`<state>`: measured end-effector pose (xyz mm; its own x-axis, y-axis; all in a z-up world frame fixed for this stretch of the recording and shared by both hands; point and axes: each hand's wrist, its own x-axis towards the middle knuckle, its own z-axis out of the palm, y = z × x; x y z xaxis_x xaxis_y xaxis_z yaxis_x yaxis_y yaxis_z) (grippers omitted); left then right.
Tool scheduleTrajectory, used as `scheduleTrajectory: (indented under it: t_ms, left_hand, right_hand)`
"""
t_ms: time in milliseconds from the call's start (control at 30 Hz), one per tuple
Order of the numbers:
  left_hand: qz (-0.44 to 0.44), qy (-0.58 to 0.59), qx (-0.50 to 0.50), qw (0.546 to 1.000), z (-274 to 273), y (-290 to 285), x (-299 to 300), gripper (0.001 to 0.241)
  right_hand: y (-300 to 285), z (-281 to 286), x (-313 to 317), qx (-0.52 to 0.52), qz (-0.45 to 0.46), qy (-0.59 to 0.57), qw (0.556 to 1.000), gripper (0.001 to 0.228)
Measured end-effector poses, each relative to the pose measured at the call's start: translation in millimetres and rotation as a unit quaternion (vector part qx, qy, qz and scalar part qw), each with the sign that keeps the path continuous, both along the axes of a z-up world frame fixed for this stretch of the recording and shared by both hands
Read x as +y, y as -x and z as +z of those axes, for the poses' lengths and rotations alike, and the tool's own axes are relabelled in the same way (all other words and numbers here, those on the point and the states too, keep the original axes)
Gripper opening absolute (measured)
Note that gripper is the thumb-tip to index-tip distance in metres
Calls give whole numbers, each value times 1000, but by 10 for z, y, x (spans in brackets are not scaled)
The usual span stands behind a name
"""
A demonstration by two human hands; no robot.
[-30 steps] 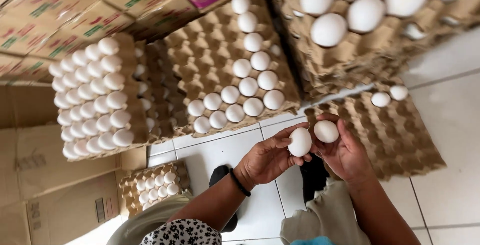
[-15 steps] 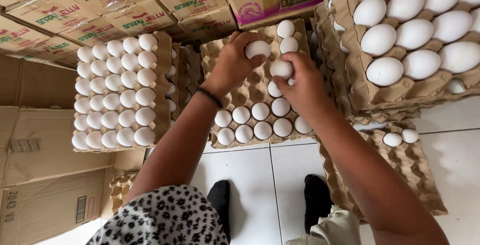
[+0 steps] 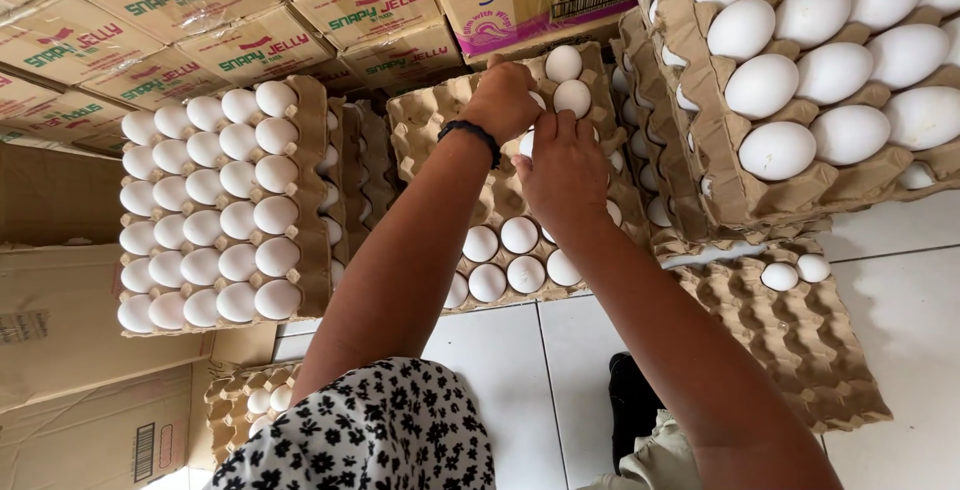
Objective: Transferring and organizing eggs between cardboard trays on the floor of a storage area.
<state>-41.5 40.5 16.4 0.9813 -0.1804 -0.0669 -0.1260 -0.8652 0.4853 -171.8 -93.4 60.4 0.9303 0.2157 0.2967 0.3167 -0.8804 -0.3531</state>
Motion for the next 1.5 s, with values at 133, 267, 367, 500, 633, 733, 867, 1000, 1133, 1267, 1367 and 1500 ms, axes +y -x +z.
scheduleTrajectory:
  t_ms: [133, 267, 367, 500, 633, 733, 867, 1000, 1133, 1267, 1367, 1500]
  left_hand:
    - [-62, -136, 38, 988, -189, -182, -57, 28]
    - [-49, -157, 55, 985, 78, -79, -156, 48]
    - [-43, -146, 54, 987, 93, -37, -148, 55]
    - [-114, -272, 54, 954, 101, -3, -149, 28]
    - [-204, -349, -16, 914, -182, -130, 39, 23]
    - [-67, -126, -9, 990, -353, -231, 79, 25]
    - [-63, -203, 22, 977, -70, -117, -38, 25]
    - [-121, -65, -64, 989, 202, 141, -2, 29]
    - [-98, -26, -183, 978, 707, 762, -398, 70]
    - [-75, 54, -268, 959, 1131, 1899, -1127, 28]
    - [-134, 127, -203, 962, 750, 2643, -1588, 21]
    - [-147, 279, 12, 949, -131, 3182, -2120, 5]
  right_hand:
    - [35, -9, -39, 20, -7, -5, 1000, 56]
    - [88, -40, -137, -18, 13, -21, 1000, 54]
    - [274, 170, -307, -30, 31, -79, 996, 42]
    - [562, 354, -623, -75, 54, -209, 973, 22]
    - [965, 411, -890, -95, 65, -256, 960, 21]
    - [1251, 334, -1058, -72, 94, -283, 952, 19]
    - [1486, 133, -1237, -82, 124, -287, 946, 23]
    - [1584, -38, -1398, -53, 99, -288, 951, 22]
    - [1640, -383, -1675, -7, 59, -321, 945, 19]
    - [1835, -1153, -1989, 109, -25, -469, 876, 13]
    - [1985, -1843, -2256, 196, -147, -588, 770, 13]
    - [1957, -2445, -2740, 108, -278, -583, 755, 15]
